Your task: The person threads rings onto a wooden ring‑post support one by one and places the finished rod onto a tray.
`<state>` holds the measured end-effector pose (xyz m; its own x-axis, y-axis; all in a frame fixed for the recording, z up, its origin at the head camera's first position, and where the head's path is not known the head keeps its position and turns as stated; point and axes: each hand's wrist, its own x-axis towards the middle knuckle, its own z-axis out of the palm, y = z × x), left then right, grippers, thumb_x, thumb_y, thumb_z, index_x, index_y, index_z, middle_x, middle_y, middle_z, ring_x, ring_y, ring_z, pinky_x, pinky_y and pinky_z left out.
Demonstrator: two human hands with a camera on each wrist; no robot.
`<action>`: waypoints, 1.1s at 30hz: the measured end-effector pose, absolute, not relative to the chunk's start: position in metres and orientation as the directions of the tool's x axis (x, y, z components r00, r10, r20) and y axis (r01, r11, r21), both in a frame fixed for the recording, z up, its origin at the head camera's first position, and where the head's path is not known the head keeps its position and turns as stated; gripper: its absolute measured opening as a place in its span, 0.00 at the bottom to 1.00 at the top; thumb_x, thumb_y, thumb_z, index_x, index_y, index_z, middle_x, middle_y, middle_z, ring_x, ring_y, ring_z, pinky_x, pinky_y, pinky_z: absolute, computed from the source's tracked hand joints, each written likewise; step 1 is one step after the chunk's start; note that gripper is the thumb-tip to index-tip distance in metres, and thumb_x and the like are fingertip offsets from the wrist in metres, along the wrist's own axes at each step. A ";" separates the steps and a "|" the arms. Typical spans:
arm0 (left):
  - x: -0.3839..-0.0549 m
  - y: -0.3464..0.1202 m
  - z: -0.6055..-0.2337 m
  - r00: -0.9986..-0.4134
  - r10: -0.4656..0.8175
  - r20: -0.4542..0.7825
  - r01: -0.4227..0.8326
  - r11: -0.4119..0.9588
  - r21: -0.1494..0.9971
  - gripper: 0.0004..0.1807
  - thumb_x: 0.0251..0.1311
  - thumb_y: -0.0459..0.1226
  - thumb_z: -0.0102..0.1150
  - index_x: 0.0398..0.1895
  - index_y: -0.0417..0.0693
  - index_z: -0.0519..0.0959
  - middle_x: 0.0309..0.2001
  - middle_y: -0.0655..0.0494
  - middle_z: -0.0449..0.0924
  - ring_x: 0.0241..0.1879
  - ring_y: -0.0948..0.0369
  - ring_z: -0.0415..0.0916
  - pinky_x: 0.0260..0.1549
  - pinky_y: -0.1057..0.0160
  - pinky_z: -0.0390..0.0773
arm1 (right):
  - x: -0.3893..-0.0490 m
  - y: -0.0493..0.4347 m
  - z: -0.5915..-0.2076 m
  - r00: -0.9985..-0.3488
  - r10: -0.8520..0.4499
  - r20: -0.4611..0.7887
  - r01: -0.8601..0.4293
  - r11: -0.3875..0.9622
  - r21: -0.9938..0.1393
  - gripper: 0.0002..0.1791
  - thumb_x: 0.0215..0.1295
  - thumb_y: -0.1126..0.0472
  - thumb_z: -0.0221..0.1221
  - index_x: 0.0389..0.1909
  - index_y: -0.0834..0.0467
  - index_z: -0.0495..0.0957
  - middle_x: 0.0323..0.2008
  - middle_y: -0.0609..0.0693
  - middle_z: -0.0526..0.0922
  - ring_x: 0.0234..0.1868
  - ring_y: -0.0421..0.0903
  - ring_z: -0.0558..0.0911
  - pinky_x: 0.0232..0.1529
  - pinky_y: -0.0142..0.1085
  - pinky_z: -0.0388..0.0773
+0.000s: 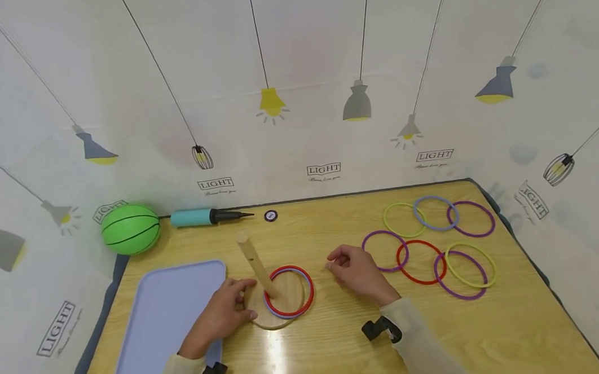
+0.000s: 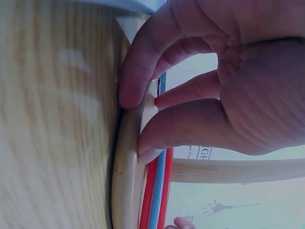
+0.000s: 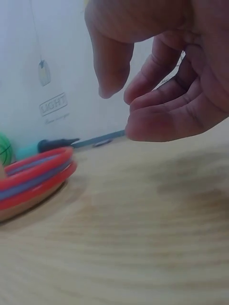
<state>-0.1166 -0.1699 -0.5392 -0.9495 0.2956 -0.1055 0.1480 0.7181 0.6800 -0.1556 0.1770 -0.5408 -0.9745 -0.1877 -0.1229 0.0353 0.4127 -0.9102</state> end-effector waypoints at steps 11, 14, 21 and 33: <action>-0.118 -0.168 -0.539 -0.951 0.284 -0.119 0.133 0.725 0.676 0.38 0.52 0.32 0.81 0.69 0.43 0.78 0.51 0.46 0.74 0.45 0.55 0.80 0.45 0.56 0.79 | -0.177 0.223 -0.535 -0.994 -0.090 -0.056 0.006 0.481 -0.877 0.14 0.75 0.57 0.65 0.52 0.62 0.82 0.39 0.59 0.86 0.35 0.54 0.86 0.32 0.36 0.84; -0.118 -0.168 -0.537 -0.951 0.282 -0.123 0.129 0.728 0.674 0.38 0.52 0.32 0.81 0.69 0.44 0.78 0.51 0.45 0.74 0.44 0.55 0.80 0.44 0.55 0.79 | -0.182 0.235 -0.534 -0.996 -0.073 -0.048 0.007 0.485 -0.875 0.16 0.76 0.55 0.64 0.54 0.63 0.82 0.41 0.61 0.86 0.36 0.55 0.86 0.32 0.35 0.83; -0.115 -0.166 -0.536 -0.954 0.270 -0.127 0.113 0.722 0.683 0.39 0.49 0.32 0.82 0.68 0.43 0.78 0.51 0.42 0.74 0.44 0.54 0.79 0.44 0.54 0.79 | -0.191 0.265 -0.544 -0.999 -0.040 0.009 -0.029 0.540 -0.841 0.18 0.77 0.54 0.63 0.55 0.63 0.82 0.44 0.59 0.86 0.39 0.52 0.87 0.39 0.32 0.83; -0.115 -0.163 -0.537 -0.957 0.264 -0.119 0.115 0.725 0.679 0.39 0.48 0.32 0.82 0.67 0.42 0.79 0.49 0.43 0.73 0.43 0.54 0.76 0.43 0.55 0.76 | -0.199 0.310 -0.554 -0.997 -0.008 0.077 -0.059 0.725 -0.687 0.17 0.76 0.55 0.63 0.55 0.64 0.83 0.45 0.60 0.88 0.46 0.55 0.86 0.43 0.33 0.79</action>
<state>-0.1148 -0.1630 -0.5372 -0.9573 0.2636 -0.1187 0.1153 0.7247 0.6794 -0.1990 0.3096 -0.5536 -0.9970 -0.0075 0.0772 -0.0586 0.7247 -0.6866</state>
